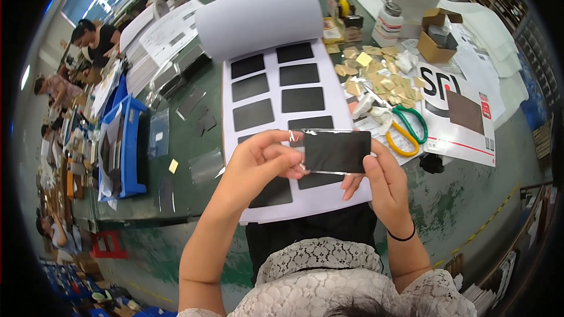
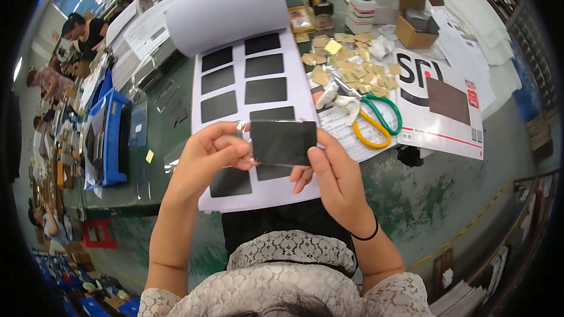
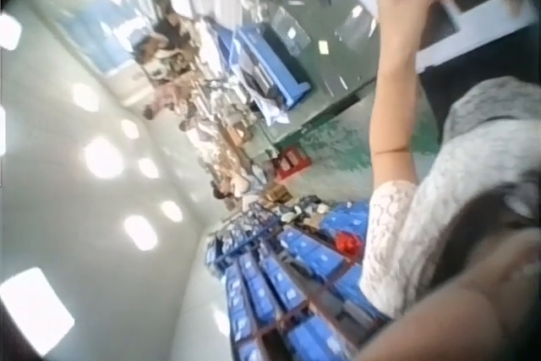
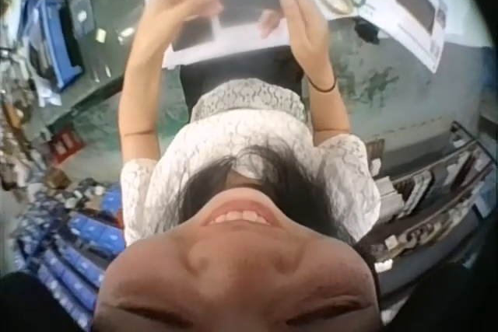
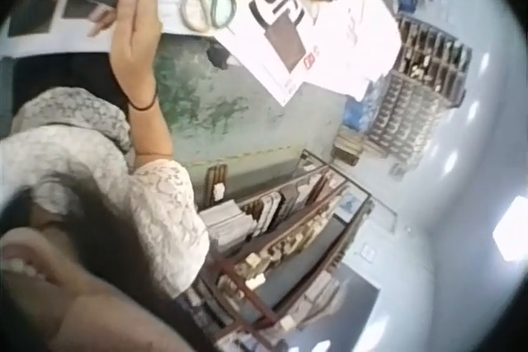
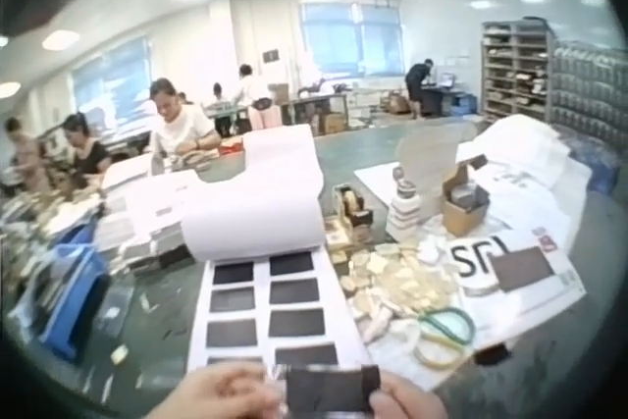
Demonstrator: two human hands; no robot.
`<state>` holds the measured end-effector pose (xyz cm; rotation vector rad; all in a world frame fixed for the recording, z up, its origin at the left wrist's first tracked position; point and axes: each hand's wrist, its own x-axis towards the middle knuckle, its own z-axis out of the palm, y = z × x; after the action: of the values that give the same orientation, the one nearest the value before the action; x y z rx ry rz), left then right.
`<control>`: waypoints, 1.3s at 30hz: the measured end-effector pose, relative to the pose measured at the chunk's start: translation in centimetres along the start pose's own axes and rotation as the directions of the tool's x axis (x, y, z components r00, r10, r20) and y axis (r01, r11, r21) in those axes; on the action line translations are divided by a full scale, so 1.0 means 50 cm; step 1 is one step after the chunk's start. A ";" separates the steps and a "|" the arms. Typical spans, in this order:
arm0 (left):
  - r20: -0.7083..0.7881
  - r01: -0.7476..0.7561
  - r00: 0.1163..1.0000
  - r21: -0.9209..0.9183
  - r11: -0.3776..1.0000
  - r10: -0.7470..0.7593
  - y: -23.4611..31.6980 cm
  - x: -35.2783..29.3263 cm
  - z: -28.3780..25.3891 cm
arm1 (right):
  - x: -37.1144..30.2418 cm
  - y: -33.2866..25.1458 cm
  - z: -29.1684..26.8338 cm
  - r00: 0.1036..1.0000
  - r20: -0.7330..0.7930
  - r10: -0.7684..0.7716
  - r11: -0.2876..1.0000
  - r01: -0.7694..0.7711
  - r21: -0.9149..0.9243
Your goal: Cleaning small black rectangular components and applying an adhesive part or lens to them before packaging them into plastic sleeves.
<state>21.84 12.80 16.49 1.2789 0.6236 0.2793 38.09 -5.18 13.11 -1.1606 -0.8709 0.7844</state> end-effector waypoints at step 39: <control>-0.404 -0.272 0.386 0.809 0.521 0.829 -0.136 -0.137 -0.265 | 0.014 0.023 0.158 0.996 -0.057 0.066 0.982 -0.075 -0.175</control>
<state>7.72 17.93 9.88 2.0661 1.0114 1.4412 31.31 -0.93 13.43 -1.3691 -0.8739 0.7429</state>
